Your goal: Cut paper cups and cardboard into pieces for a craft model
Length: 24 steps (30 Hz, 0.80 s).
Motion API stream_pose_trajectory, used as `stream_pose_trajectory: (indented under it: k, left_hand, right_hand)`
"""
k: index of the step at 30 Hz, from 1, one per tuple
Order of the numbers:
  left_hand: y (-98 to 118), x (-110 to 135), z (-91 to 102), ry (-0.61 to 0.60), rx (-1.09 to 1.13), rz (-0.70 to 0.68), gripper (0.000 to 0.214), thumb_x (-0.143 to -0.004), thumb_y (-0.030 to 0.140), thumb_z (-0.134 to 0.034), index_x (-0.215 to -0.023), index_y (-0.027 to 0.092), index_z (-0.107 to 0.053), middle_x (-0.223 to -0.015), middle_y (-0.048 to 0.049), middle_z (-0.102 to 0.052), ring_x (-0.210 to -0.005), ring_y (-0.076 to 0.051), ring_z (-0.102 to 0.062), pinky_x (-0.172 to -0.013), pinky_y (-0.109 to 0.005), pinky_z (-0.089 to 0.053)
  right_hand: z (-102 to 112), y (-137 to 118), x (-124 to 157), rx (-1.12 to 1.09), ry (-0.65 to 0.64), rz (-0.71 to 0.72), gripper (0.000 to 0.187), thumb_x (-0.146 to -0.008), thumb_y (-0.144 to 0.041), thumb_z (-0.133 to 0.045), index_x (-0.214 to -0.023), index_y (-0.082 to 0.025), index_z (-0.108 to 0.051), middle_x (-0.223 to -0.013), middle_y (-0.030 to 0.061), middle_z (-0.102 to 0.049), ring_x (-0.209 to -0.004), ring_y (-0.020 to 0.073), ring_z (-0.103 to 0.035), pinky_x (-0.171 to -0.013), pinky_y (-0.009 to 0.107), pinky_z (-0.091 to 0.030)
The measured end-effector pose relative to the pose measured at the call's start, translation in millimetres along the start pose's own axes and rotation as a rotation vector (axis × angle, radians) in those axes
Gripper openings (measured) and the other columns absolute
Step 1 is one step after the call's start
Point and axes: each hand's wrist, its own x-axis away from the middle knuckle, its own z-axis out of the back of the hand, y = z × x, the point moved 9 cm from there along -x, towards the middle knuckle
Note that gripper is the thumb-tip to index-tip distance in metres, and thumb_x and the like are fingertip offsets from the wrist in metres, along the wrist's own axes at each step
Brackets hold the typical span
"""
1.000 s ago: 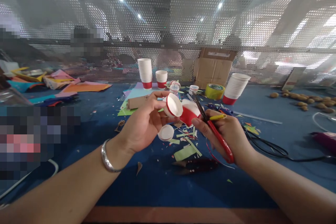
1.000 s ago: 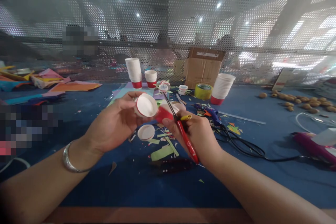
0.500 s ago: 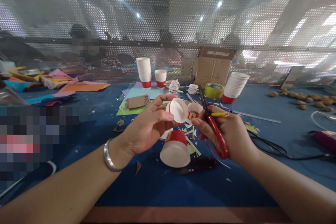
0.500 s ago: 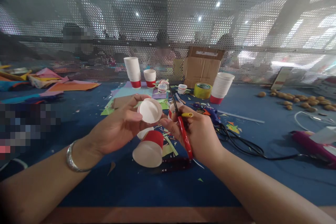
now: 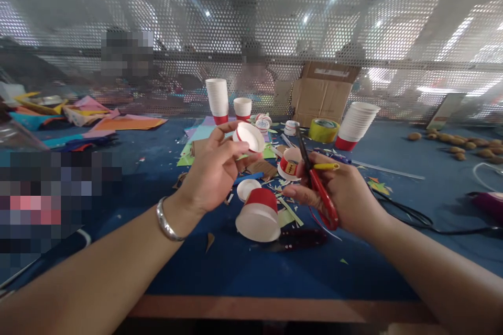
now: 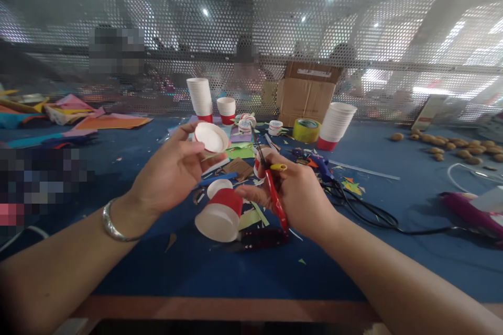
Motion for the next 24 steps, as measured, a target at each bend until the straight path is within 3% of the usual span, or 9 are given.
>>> stream_pose_trajectory:
  k: [4, 9, 14, 19, 24]
  left_hand:
    - [10, -4, 11.6, 0.092, 0.048, -0.074, 0.029, -0.075, 0.013, -0.067, -0.101, 0.021, -0.058, -0.095, -0.0019, -0.069, -0.094, -0.018, -0.068, -0.087, -0.035, -0.058]
    - [15, -5, 16.6, 0.132, 0.068, -0.097, 0.028, -0.075, 0.013, -0.068, -0.099, 0.021, -0.058, -0.092, -0.0019, -0.069, -0.091, -0.018, -0.067, -0.086, -0.036, -0.056]
    - [15, -7, 18.6, 0.145, 0.055, -0.107, 0.028, -0.074, 0.014, -0.069, -0.099, 0.02, -0.058, -0.092, -0.0028, -0.069, -0.091, -0.019, -0.067, -0.086, -0.036, -0.055]
    - [14, -9, 21.1, 0.148, 0.049, -0.116, 0.028, -0.074, 0.014, -0.07, -0.098, 0.02, -0.059, -0.089, -0.0018, -0.069, -0.089, -0.018, -0.066, -0.084, -0.035, -0.056]
    - [12, -9, 24.2, 0.137, 0.041, -0.113, 0.026, -0.077, 0.014, -0.069, -0.1, 0.02, -0.059, -0.087, -0.0018, -0.069, -0.088, -0.017, -0.067, -0.082, -0.034, -0.058]
  right_hand:
    - [-18, -5, 8, -0.013, -0.114, -0.028, 0.047, -0.068, -0.048, -0.088, -0.089, -0.019, -0.057, -0.061, -0.006, -0.054, -0.053, 0.0104, -0.046, -0.049, 0.022, -0.04]
    - [-33, -8, 14, -0.017, -0.188, -0.011, 0.044, -0.072, -0.042, -0.085, -0.098, -0.019, -0.059, -0.065, -0.0047, -0.059, -0.056, 0.0115, -0.051, -0.053, 0.022, -0.046]
    - [-38, 1, 14, -0.081, -0.162, -0.056, 0.024, -0.08, -0.032, -0.076, -0.094, -0.02, -0.061, -0.076, 0.0022, -0.07, -0.059, 0.0146, -0.062, -0.056, 0.024, -0.052]
    - [-9, 4, 2, -0.182, 0.014, -0.079, 0.015, -0.08, -0.025, -0.073, -0.09, -0.02, -0.062, -0.074, -0.0006, -0.069, -0.057, 0.0136, -0.066, -0.055, 0.023, -0.055]
    - [52, 15, -15, -0.086, 0.319, -0.101, 0.02, -0.071, -0.029, -0.079, -0.076, -0.02, -0.062, -0.049, -0.0048, -0.06, -0.036, 0.0131, -0.056, -0.035, 0.022, -0.045]
